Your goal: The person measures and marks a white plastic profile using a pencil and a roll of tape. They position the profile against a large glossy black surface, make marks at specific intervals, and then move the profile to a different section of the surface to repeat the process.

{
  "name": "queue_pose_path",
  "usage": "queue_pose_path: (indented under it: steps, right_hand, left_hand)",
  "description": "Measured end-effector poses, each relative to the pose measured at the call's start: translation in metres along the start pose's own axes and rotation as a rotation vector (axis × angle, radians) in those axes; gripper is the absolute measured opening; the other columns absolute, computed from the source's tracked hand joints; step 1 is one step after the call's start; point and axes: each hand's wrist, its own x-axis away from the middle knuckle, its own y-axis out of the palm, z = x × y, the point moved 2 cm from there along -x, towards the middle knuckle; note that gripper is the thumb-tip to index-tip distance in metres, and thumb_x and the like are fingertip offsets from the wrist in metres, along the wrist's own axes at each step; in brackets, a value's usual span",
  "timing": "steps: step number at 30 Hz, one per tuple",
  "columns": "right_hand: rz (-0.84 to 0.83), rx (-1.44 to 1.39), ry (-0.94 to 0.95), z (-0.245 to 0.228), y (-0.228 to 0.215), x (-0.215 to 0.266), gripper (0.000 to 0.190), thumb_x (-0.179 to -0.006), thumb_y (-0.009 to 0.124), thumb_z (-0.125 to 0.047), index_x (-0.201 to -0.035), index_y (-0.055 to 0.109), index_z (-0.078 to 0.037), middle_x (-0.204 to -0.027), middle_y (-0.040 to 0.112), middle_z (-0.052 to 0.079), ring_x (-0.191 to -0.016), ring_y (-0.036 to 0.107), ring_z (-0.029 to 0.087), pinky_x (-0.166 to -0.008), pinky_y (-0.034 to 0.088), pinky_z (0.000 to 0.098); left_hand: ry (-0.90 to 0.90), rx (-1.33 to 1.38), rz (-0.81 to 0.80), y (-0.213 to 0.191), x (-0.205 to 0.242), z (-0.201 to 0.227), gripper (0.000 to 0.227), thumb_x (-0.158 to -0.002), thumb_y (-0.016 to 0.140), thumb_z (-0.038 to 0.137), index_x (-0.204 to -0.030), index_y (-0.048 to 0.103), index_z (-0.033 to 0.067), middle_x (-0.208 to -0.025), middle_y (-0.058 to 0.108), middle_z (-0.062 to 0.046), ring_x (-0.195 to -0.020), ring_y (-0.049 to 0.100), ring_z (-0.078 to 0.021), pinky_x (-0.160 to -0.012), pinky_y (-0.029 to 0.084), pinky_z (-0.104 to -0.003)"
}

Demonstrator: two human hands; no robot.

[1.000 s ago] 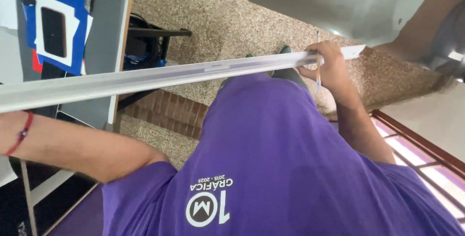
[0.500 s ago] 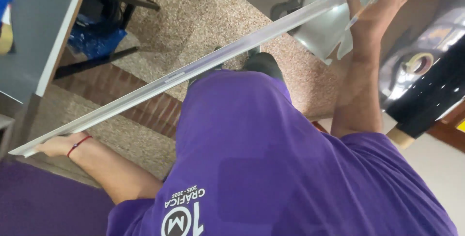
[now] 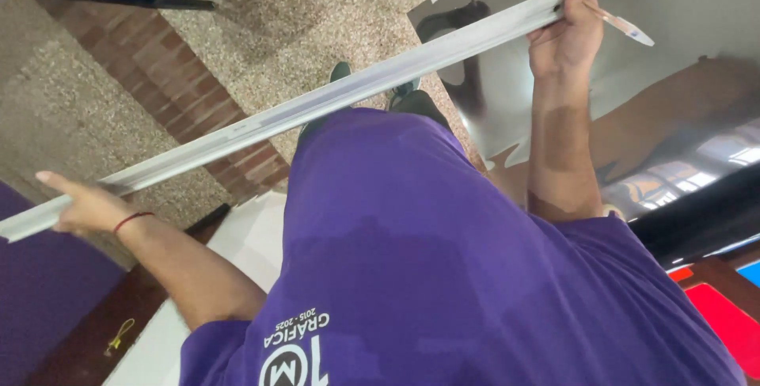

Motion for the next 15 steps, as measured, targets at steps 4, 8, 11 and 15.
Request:
queue_pose_path:
  steps: [4,8,11,15]
  right_hand:
    - [0.004,0.014,0.034,0.005,0.023,0.007,0.014,-0.110,0.074,-0.024,-0.105,0.066,-0.013,-0.089,0.074,0.011,-0.077,0.072,0.025,-0.062,0.059,0.0410]
    - [-0.009,0.089,0.021,0.014,0.041,0.005,0.013,-0.110,0.069,-0.022,-0.103,0.063,-0.013,-0.090,0.077,0.014,-0.072,0.069,0.024,-0.051,0.046,0.0355]
    - [-0.083,0.288,-0.215,0.020,0.038,0.003,0.014,-0.112,0.072,-0.020,-0.105,0.063,-0.012,-0.082,0.065,0.008,-0.067,0.063,0.021,-0.053,0.055,0.0387]
    - [-0.319,0.658,-0.763,0.011,0.065,0.038,0.038,-0.113,0.084,-0.034,-0.118,0.060,-0.005,-0.100,0.060,0.007,-0.086,0.062,0.019,-0.077,0.053,0.0360]
  left_hand:
    - [1.367,-1.170,-0.460,0.065,0.236,0.059,0.130,-0.117,0.048,0.111,-0.181,0.020,0.0009,-0.185,0.013,-0.030,-0.177,0.021,-0.0499,-0.146,0.030,-0.067]
    - [2.200,-0.909,-0.974,0.055,0.394,-0.030,0.052,-0.105,0.059,0.030,-0.155,0.068,0.0279,-0.091,0.061,0.005,-0.054,0.060,-0.0170,-0.041,0.047,-0.037]
    - [2.046,-0.966,-1.226,0.071,0.365,-0.089,0.020,-0.090,0.067,0.021,-0.108,0.061,0.0242,-0.083,0.069,-0.001,-0.051,0.068,-0.0267,-0.038,0.051,-0.044]
    - [2.092,-0.850,-1.124,0.075,0.334,-0.125,0.059,-0.113,0.058,0.082,-0.100,0.056,0.0237,-0.081,0.061,-0.002,-0.049,0.063,-0.0238,-0.040,0.049,-0.042]
